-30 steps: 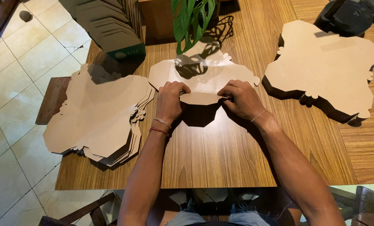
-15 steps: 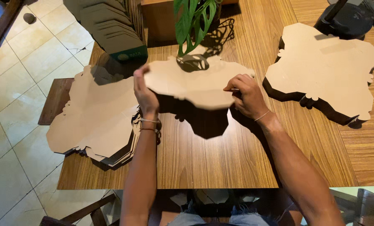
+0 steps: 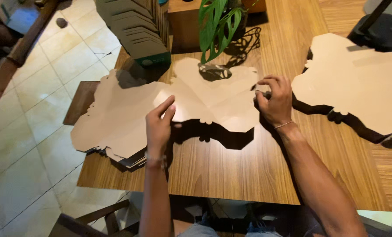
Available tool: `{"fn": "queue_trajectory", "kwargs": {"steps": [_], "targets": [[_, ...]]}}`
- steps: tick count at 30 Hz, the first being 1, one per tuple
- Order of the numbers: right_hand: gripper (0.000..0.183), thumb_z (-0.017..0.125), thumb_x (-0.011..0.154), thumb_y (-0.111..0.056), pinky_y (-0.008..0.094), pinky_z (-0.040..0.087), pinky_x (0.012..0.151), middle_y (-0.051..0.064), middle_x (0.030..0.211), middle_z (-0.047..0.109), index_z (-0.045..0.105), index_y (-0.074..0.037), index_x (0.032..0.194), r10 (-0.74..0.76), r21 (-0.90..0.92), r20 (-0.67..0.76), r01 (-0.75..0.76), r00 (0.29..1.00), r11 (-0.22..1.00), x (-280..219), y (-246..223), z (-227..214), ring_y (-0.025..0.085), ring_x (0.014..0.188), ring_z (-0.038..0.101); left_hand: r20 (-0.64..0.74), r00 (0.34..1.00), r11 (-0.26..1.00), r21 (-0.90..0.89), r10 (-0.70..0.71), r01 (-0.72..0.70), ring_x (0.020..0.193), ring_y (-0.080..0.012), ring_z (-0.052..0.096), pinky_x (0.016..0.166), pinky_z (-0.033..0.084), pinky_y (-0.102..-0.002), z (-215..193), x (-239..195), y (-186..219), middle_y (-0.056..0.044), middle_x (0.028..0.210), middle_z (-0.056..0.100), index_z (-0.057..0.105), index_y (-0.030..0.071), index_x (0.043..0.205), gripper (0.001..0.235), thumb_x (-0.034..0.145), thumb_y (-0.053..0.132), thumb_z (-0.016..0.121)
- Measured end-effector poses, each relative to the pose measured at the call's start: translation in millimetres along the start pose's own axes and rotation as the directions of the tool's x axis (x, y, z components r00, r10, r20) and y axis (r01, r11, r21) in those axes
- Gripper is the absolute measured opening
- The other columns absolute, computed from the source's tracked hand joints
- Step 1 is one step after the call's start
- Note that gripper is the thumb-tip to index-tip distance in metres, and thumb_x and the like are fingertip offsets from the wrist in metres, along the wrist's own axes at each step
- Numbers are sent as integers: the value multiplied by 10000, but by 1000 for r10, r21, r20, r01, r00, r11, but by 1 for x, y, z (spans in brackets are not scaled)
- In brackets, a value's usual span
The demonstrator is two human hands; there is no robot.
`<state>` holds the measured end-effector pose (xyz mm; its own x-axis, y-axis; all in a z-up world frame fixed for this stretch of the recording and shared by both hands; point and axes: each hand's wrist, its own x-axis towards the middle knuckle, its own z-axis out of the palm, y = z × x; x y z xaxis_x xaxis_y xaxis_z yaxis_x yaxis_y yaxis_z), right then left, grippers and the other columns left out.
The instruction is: The person folds flat cardboard pieces into small boxes by hand, repeatedly picking up a piece, folding the sides, and placing the finished box on the table. The process is repeated multiple times with identical cardboard blanks.
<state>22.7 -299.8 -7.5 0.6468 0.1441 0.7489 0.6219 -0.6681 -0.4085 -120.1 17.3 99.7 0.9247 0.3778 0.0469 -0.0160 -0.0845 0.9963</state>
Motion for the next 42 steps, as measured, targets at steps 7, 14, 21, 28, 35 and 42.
{"fn": "queue_trajectory", "kwargs": {"steps": [7, 14, 21, 28, 35, 42], "targets": [[282, 842, 809, -60, 470, 451, 980, 103, 1112, 621, 695, -119, 1043, 32, 54, -19, -31, 999, 998, -4, 3, 1, 362, 1079, 610, -390, 918, 989, -99, 66, -114, 1127, -206, 600, 674, 670, -296, -41, -69, -29, -217, 1519, 508, 568, 39, 1429, 421, 1011, 92, 570], [260, 835, 811, -98, 473, 441, 938, 52, 1158, 613, 699, -170, 1020, 52, -102, -88, -61, 995, 993, -3, 0, -13, 323, 1117, 571, -438, 896, 972, -170, 73, -162, 1126, -343, 643, 793, 646, -373, -65, -67, -67, -225, 1645, 207, 190, 197, 1647, 709, 1058, 107, 574], [268, 818, 794, -132, 544, 396, 1008, 85, 1222, 598, 678, -150, 1022, 100, -301, -154, -143, 983, 943, -2, 16, -22, 360, 1202, 520, -477, 874, 956, -201, 96, -214, 1306, -351, 559, 1066, 555, -462, -61, -71, -69, -277, 1674, -71, -21, 169, 1658, 884, 1040, 44, 599], [754, 769, 677, -260, 788, -80, 1095, 445, 1628, 221, 585, -31, 1372, 467, -518, -110, -452, 877, 726, -6, 30, -36, 636, 1483, 74, -480, 870, 971, -134, 114, -201, 1542, -257, 235, 1244, 239, -389, -57, -65, -72, -158, 1694, -141, -171, 97, 1586, 1014, 981, 130, 643], [725, 743, 786, -436, 720, 172, 1115, 378, 1557, 428, 580, -76, 1394, 492, -697, -55, -386, 869, 604, -20, 54, -20, 569, 1444, 296, -510, 860, 997, -57, 13, -49, 1554, -410, 224, 1270, 168, -460, -39, -74, -42, -147, 1675, -226, -222, 158, 1572, 1039, 996, 214, 641], [662, 678, 903, -517, 728, 212, 1067, 388, 1519, 474, 620, -62, 1380, 433, -689, -48, -344, 900, 638, -18, 44, -25, 574, 1402, 330, -373, 920, 984, 79, -119, 159, 1537, -406, 201, 1214, 255, -456, -43, -87, -18, -73, 1733, 60, 82, 176, 1629, 951, 885, 379, 638]]}}
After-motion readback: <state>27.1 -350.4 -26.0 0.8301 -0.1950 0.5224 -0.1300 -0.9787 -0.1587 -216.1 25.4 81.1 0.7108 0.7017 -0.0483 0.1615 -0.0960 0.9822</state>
